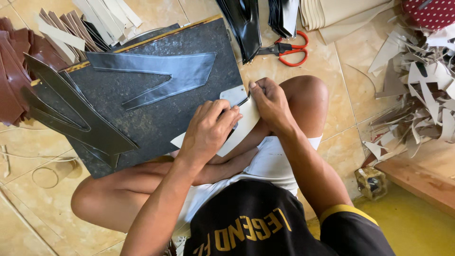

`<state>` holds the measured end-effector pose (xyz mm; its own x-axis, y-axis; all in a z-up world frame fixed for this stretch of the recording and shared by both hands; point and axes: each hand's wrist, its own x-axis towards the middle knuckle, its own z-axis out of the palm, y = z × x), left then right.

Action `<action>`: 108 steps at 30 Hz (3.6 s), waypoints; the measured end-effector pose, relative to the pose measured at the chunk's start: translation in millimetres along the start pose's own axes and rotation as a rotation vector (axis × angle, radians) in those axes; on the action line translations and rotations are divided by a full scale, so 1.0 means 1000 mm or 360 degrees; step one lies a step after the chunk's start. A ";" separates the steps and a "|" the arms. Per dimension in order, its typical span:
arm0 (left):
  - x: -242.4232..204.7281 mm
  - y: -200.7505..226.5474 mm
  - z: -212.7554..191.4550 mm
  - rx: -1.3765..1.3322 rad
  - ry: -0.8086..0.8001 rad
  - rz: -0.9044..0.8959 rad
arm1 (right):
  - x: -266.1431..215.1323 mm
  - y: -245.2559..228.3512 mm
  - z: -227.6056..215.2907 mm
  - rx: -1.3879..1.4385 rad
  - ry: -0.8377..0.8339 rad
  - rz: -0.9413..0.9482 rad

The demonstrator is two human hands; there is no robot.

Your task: The person sits on the floor and uses a small knife to cut black leather strips using a white template as a guide. They repeatedly align the template, cut along the edge, and set the finished strips aside.

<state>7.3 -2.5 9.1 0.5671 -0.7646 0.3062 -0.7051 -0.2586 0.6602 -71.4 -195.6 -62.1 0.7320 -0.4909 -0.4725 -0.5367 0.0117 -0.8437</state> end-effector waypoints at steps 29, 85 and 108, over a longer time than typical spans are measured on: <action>0.009 0.007 0.004 0.0117 -0.0015 -0.0017 | 0.092 0.094 0.020 -0.0952 0.0158 -0.0109; -0.021 0.008 -0.001 0.0107 0.0111 -0.0166 | -0.067 -0.065 -0.011 -0.0844 -0.0100 -0.1120; -0.007 -0.013 0.002 -0.0108 -0.0104 0.0088 | -0.056 -0.061 -0.049 -0.1421 -0.0242 -0.1610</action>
<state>11.4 4.9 -2.9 0.4975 -0.8141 0.2995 -0.7029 -0.1760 0.6892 -100.0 -211.0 28.5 0.9722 0.1526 0.1778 0.2142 -0.8861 -0.4109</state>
